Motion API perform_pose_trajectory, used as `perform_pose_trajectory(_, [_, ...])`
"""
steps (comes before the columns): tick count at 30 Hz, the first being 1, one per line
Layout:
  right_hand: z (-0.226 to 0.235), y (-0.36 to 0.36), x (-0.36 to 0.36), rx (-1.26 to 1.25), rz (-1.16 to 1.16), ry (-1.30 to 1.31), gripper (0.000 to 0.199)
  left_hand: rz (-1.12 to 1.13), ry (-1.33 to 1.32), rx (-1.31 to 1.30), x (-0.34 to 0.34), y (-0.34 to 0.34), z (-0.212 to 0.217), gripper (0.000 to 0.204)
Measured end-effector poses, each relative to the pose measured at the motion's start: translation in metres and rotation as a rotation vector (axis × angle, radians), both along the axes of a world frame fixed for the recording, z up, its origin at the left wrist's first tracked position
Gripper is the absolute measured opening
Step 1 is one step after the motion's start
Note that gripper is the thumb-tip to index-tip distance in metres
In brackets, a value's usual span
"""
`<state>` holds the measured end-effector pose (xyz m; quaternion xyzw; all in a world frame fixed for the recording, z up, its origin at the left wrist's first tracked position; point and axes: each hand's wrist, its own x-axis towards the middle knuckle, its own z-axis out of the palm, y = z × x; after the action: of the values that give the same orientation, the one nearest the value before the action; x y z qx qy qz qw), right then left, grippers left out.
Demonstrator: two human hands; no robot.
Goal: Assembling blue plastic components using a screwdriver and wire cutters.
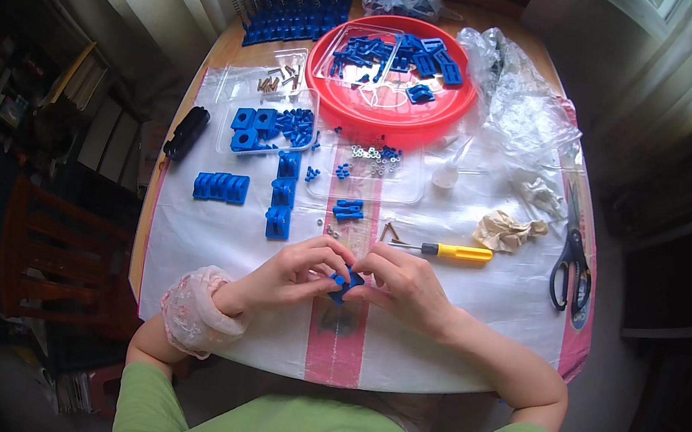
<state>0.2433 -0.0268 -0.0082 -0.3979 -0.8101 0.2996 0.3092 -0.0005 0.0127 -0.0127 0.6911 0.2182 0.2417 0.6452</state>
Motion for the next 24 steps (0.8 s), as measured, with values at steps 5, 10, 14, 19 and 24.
perform_pose_trajectory(5, [0.000,-0.001,-0.005,-0.229,0.030,0.185,0.036,0.010,-0.067,-0.117,0.001,-0.001,-0.001,0.018])
perform_pose_trajectory(10, [-0.001,0.001,-0.003,-0.196,0.098,0.127,0.039,-0.002,-0.043,-0.051,0.001,-0.002,0.004,0.028])
perform_pose_trajectory(14, [-0.004,-0.002,-0.005,-0.176,0.088,0.178,0.038,0.075,0.072,0.159,0.001,-0.002,0.016,0.027])
perform_pose_trajectory(19, [0.000,-0.003,-0.004,-0.172,0.045,0.116,0.037,0.417,0.188,0.616,-0.008,0.007,0.017,0.024])
perform_pose_trajectory(24, [-0.004,-0.005,-0.006,-0.073,0.059,0.116,0.037,0.534,0.443,0.985,-0.012,0.011,0.014,0.022])
